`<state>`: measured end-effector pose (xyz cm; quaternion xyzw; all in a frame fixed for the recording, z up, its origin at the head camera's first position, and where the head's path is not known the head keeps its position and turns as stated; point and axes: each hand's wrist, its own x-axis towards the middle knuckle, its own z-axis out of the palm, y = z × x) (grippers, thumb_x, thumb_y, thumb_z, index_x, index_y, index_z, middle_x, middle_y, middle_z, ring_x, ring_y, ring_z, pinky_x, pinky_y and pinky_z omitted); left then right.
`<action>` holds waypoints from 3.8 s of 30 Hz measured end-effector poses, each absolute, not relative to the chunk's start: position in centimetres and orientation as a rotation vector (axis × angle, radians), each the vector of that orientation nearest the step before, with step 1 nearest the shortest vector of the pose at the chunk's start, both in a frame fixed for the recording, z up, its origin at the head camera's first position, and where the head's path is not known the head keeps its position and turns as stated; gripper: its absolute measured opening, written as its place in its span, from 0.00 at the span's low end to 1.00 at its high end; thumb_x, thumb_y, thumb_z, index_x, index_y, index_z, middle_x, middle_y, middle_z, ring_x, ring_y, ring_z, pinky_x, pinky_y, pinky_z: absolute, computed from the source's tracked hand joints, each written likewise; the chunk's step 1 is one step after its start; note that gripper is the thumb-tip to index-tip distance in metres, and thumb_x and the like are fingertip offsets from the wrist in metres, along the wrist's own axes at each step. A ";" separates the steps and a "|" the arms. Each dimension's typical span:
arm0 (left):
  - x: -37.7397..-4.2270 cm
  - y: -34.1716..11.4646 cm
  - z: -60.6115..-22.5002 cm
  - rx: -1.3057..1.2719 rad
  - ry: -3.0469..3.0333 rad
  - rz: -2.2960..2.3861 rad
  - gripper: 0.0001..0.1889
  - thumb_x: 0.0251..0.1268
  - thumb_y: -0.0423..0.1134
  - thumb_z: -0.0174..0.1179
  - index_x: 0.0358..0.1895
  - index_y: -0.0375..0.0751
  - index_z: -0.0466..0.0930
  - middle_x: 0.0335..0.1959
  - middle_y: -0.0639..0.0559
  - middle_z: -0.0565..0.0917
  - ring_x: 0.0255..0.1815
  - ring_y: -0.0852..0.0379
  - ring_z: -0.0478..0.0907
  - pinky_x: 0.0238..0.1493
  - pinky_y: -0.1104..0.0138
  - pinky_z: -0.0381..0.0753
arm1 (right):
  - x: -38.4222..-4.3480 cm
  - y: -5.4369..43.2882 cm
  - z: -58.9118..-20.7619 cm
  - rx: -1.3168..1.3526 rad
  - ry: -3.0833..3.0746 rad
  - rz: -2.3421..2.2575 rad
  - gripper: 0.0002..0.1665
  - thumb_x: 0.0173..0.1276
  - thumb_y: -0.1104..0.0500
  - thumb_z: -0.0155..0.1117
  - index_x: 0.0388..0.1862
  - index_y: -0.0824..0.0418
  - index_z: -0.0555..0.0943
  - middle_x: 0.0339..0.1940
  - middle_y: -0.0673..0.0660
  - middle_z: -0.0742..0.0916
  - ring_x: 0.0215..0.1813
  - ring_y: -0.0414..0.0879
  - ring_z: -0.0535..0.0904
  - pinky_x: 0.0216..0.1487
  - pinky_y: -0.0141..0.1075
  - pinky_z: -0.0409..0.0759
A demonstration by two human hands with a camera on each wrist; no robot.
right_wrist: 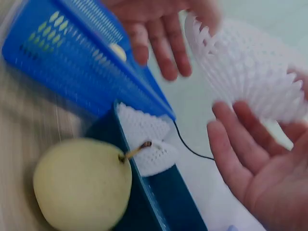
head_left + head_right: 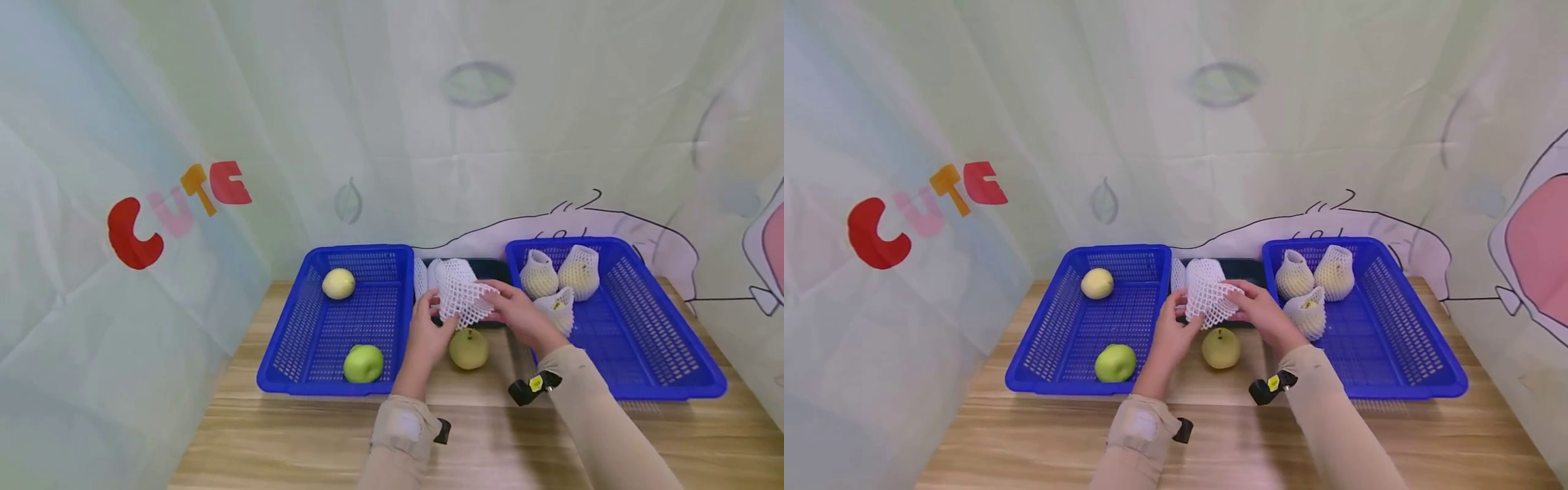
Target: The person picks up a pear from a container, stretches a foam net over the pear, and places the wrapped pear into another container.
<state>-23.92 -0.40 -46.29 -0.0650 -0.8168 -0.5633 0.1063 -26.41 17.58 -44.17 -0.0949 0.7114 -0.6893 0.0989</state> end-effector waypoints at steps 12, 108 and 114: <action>-24.7 -1.0 -46.4 0.115 -1.377 -2.822 0.15 0.65 0.25 0.41 0.52 0.21 0.67 0.35 0.47 0.80 0.35 0.59 0.79 0.40 0.68 0.80 | -25.4 17.5 -45.2 -0.145 1.492 -2.413 0.13 0.77 0.57 0.38 0.46 0.57 0.72 0.39 0.49 0.83 0.43 0.41 0.80 0.46 0.39 0.78; -23.1 1.8 -54.8 -0.004 -2.893 -1.328 0.51 0.36 0.59 0.73 0.65 0.41 0.60 0.55 0.39 0.74 0.55 0.42 0.70 0.53 0.50 0.68 | -23.8 16.0 -54.8 0.313 2.643 -1.848 0.21 0.68 0.62 0.50 0.58 0.70 0.70 0.51 0.69 0.76 0.53 0.59 0.71 0.55 0.47 0.67; -23.1 1.9 -55.3 -0.077 -2.835 -1.332 0.51 0.34 0.52 0.76 0.64 0.37 0.59 0.54 0.37 0.74 0.54 0.41 0.70 0.54 0.52 0.69 | -23.6 15.3 -54.7 0.155 2.271 -2.071 0.25 0.74 0.56 0.44 0.63 0.70 0.66 0.64 0.68 0.69 0.65 0.54 0.61 0.65 0.44 0.55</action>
